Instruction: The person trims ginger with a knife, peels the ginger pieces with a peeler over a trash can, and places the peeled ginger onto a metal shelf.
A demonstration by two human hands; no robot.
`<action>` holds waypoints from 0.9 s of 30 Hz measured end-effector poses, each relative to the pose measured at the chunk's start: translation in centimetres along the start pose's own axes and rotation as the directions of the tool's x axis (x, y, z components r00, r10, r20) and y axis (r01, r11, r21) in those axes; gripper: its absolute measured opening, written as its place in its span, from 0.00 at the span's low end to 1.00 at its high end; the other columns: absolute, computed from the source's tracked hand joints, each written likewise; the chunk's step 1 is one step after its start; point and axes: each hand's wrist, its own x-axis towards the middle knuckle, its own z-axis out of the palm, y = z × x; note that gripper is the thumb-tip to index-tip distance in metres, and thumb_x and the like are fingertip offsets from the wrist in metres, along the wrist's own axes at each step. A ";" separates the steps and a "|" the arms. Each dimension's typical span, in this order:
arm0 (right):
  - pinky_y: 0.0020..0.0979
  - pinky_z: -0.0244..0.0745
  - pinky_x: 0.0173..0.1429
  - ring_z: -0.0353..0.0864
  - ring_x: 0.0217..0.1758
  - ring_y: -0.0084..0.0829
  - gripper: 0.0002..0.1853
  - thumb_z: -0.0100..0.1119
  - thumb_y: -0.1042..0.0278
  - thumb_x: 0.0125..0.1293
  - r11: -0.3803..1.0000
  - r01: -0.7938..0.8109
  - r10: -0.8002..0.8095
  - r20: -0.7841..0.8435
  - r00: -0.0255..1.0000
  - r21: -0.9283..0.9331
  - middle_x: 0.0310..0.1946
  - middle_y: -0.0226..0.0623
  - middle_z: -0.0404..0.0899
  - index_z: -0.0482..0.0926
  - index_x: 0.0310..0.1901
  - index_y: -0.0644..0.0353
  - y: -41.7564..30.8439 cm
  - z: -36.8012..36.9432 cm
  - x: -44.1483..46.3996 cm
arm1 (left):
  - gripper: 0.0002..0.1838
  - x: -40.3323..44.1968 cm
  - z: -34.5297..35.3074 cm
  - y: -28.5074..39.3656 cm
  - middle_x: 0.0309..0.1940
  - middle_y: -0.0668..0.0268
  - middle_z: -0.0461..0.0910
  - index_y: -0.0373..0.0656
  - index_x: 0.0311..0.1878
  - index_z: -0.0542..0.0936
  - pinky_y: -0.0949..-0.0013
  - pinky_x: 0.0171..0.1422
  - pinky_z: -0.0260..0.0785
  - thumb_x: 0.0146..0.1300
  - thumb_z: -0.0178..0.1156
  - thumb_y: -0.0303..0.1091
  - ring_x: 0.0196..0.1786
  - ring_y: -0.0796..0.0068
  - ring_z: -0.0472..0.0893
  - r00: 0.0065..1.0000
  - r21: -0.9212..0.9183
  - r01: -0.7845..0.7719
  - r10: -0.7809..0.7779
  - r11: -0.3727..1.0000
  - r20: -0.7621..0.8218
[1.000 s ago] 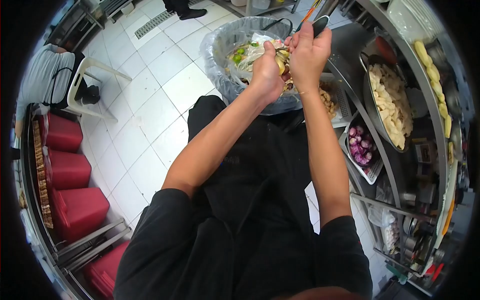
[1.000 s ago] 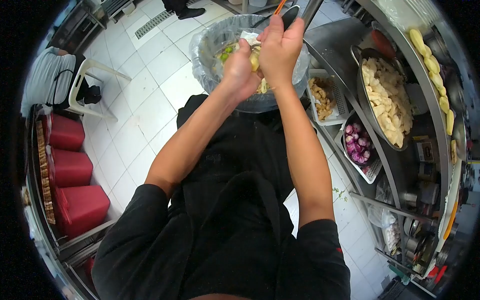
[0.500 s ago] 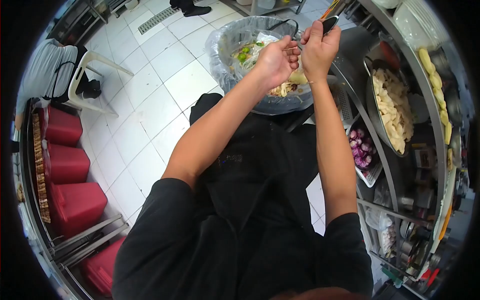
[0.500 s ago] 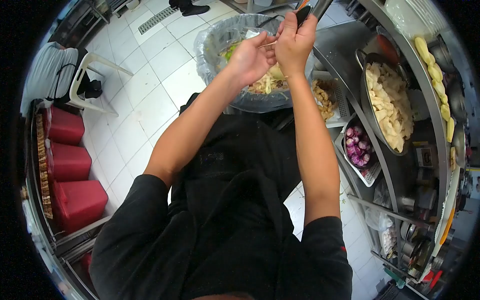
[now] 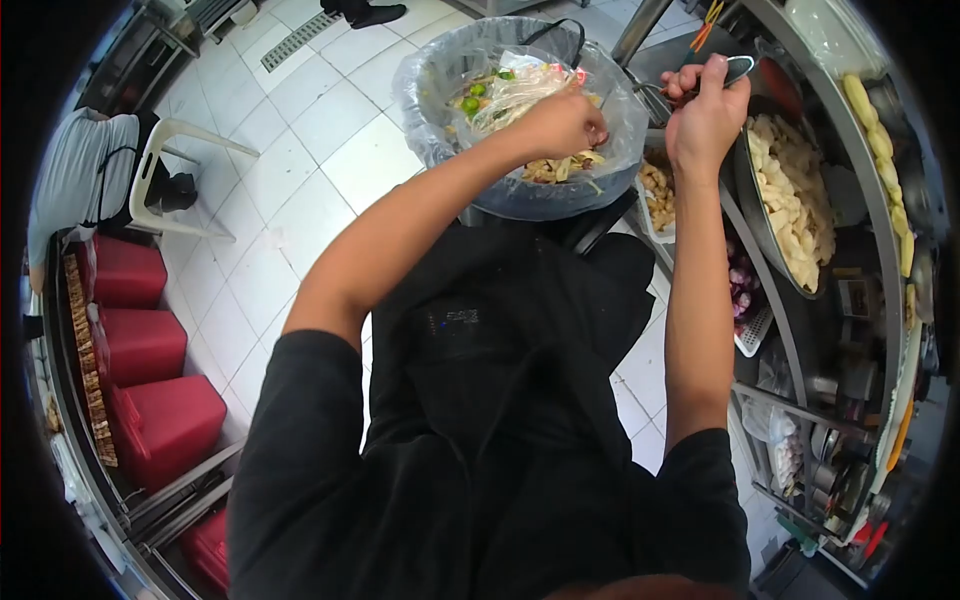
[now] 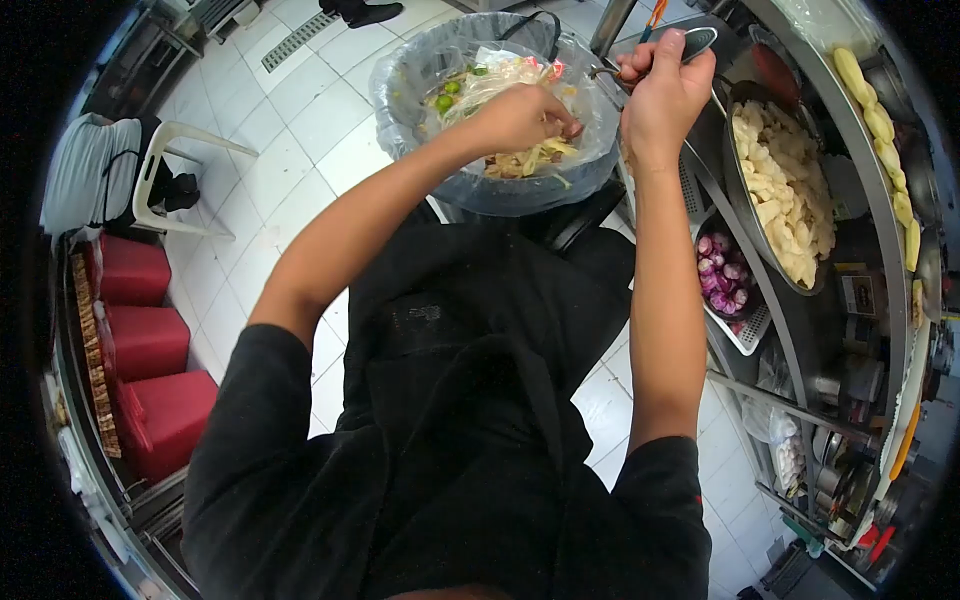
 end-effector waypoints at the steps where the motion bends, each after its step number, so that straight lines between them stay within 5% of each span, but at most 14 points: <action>1: 0.28 0.72 0.31 0.66 0.20 0.23 0.10 0.47 0.64 0.72 1.000 -0.011 0.011 0.007 1.000 -0.003 0.20 0.31 0.67 0.61 0.38 0.59 -0.3 -0.2 -0.2 | 0.14 0.7 0.8 -0.3 0.37 0.60 0.83 0.45 0.41 0.84 0.63 0.45 0.72 0.48 0.62 0.29 0.40 0.61 0.82 0.997 0.058 -0.010 0.005 0.998 0.080; 9: 0.31 0.74 0.33 0.66 0.20 0.23 0.11 0.48 0.63 0.72 0.998 0.034 -0.034 -0.005 0.999 0.049 0.20 0.32 0.67 0.61 0.38 0.59 -1.9 -2.2 -0.5 | 0.14 4.9 4.8 -0.5 0.35 0.56 0.82 0.43 0.38 0.83 0.59 0.47 0.72 0.46 0.58 0.26 0.44 0.57 0.80 0.872 0.352 -0.135 -0.058 0.926 0.485; 16: 0.34 0.73 0.37 0.66 0.22 0.24 0.10 0.46 0.62 0.72 0.998 0.017 -0.016 -0.030 0.999 0.059 0.21 0.31 0.66 0.61 0.40 0.59 -1.9 -2.6 -1.0 | 0.21 4.6 3.3 -0.1 0.39 0.50 0.80 0.39 0.46 0.79 0.57 0.49 0.71 0.45 0.60 0.33 0.44 0.52 0.80 0.926 0.362 -0.046 -0.097 0.931 0.366; 20: 0.38 0.72 0.44 0.65 0.24 0.24 0.10 0.45 0.62 0.73 0.996 0.001 0.001 -0.021 1.000 0.084 0.22 0.30 0.65 0.63 0.44 0.59 -1.8 -2.8 -1.1 | 0.28 2.0 -0.4 -0.4 0.40 0.53 0.80 0.38 0.54 0.75 0.61 0.51 0.72 0.47 0.63 0.37 0.43 0.59 0.81 0.988 0.054 0.152 -0.153 0.987 0.003; 21: 0.38 0.72 0.44 0.64 0.24 0.24 0.09 0.45 0.63 0.73 0.995 -0.005 0.007 -0.019 1.000 0.104 0.22 0.30 0.65 0.63 0.44 0.60 -1.7 -2.7 -1.1 | 0.26 1.2 -1.3 -0.6 0.40 0.54 0.80 0.37 0.53 0.74 0.62 0.50 0.73 0.48 0.62 0.34 0.43 0.61 0.81 0.974 -0.225 0.219 -0.226 0.949 -0.002; 23: 0.38 0.72 0.44 0.64 0.24 0.24 0.09 0.44 0.63 0.73 0.992 -0.020 0.025 -0.035 0.999 0.128 0.22 0.30 0.64 0.63 0.44 0.60 -1.5 -2.2 -1.2 | 0.22 -0.6 -2.7 -0.7 0.41 0.56 0.79 0.36 0.53 0.73 0.66 0.49 0.73 0.52 0.59 0.27 0.43 0.65 0.81 0.927 -0.704 0.296 -0.373 0.645 0.048; 26: 0.37 0.72 0.42 0.64 0.23 0.24 0.09 0.44 0.63 0.73 0.986 -0.035 0.046 -0.061 0.997 0.165 0.21 0.31 0.65 0.62 0.41 0.59 -1.3 -0.8 -1.6 | 0.19 -2.9 -3.5 0.1 0.43 0.58 0.78 0.35 0.50 0.70 0.70 0.47 0.74 0.53 0.55 0.17 0.43 0.69 0.80 0.902 -0.955 0.111 -0.431 0.275 -0.019; 27: 0.35 0.73 0.39 0.65 0.22 0.23 0.09 0.44 0.63 0.73 0.981 -0.027 0.038 -0.054 0.998 0.194 0.21 0.31 0.65 0.61 0.39 0.59 -1.1 -0.5 -1.7 | 0.17 -3.4 -3.8 0.4 0.46 0.54 0.77 0.36 0.45 0.68 0.72 0.48 0.73 0.51 0.56 0.13 0.42 0.70 0.80 0.914 -0.963 0.100 -0.405 0.250 -0.010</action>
